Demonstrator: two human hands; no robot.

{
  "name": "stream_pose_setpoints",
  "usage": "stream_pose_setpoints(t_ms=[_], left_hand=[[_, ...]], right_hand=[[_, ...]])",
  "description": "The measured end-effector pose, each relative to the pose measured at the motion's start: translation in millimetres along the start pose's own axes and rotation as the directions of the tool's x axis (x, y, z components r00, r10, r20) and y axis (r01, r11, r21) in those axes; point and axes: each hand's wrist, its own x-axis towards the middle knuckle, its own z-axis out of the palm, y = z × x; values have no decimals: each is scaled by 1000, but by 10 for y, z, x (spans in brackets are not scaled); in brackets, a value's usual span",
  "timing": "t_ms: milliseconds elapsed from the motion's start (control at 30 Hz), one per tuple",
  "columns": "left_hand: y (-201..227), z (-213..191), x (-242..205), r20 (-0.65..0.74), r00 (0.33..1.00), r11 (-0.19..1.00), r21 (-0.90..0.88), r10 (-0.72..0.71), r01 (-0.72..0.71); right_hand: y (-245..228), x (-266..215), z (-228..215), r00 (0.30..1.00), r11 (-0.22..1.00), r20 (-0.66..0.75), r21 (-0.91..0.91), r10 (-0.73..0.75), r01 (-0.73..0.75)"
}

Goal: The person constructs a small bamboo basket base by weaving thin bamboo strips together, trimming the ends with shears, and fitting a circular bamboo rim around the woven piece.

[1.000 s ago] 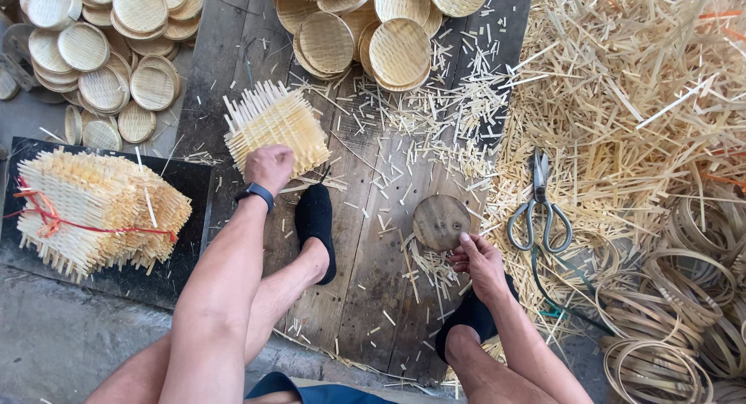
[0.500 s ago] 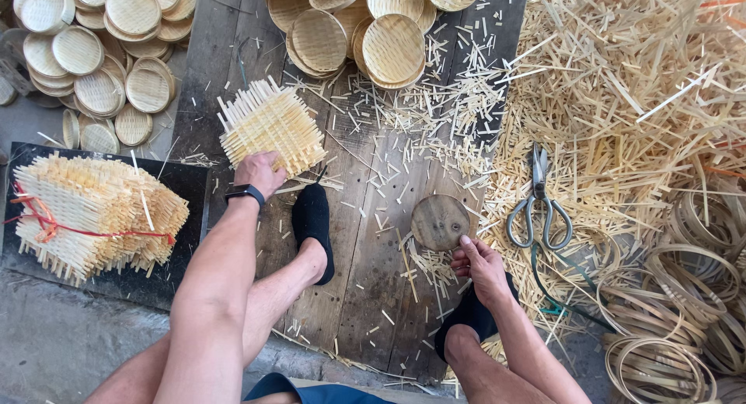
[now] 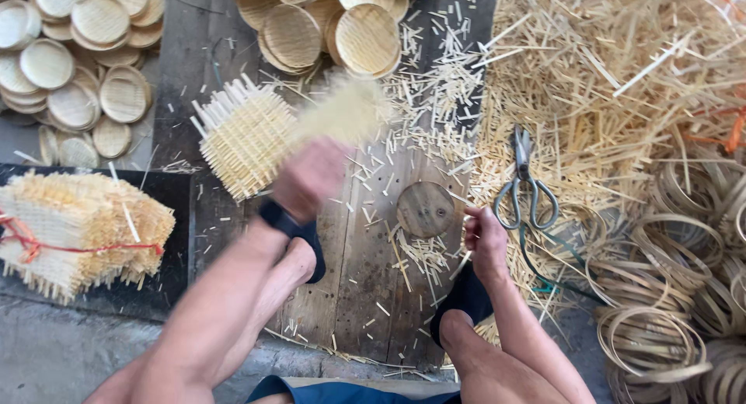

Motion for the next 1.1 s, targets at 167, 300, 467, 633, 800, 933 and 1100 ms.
stream_pose_setpoints(t_ms=[167,300,467,633,800,933,1100], left_hand=[[1408,418,-75,108,963,873,-458,245,-171],[1544,642,-234,215,976,825,-547,-27,143],[1246,1153,-299,695,100,-146,-285,-712,947],[1216,1561,-595,858,158,-551,-443,-488,707],[1231,1538,-603,850,167,-532,-453,-499,716],[1227,1428,-527,840,170,-483,-448,-515,753],[1170,1228,-387,806,130,-420,-430,-577,799]], right_hand=[[-166,45,37,981,982,50,21,187,-189],[100,175,-28,990,988,135,-152,48,-27],[209,230,-67,995,990,85,-134,43,-32],[243,189,-65,999,993,52,-118,-7,13],[288,176,-205,998,991,8,-124,-54,55],[121,307,-721,883,847,-246,-468,-400,254],[-423,380,-1560,853,166,-216,-974,-474,-154]])
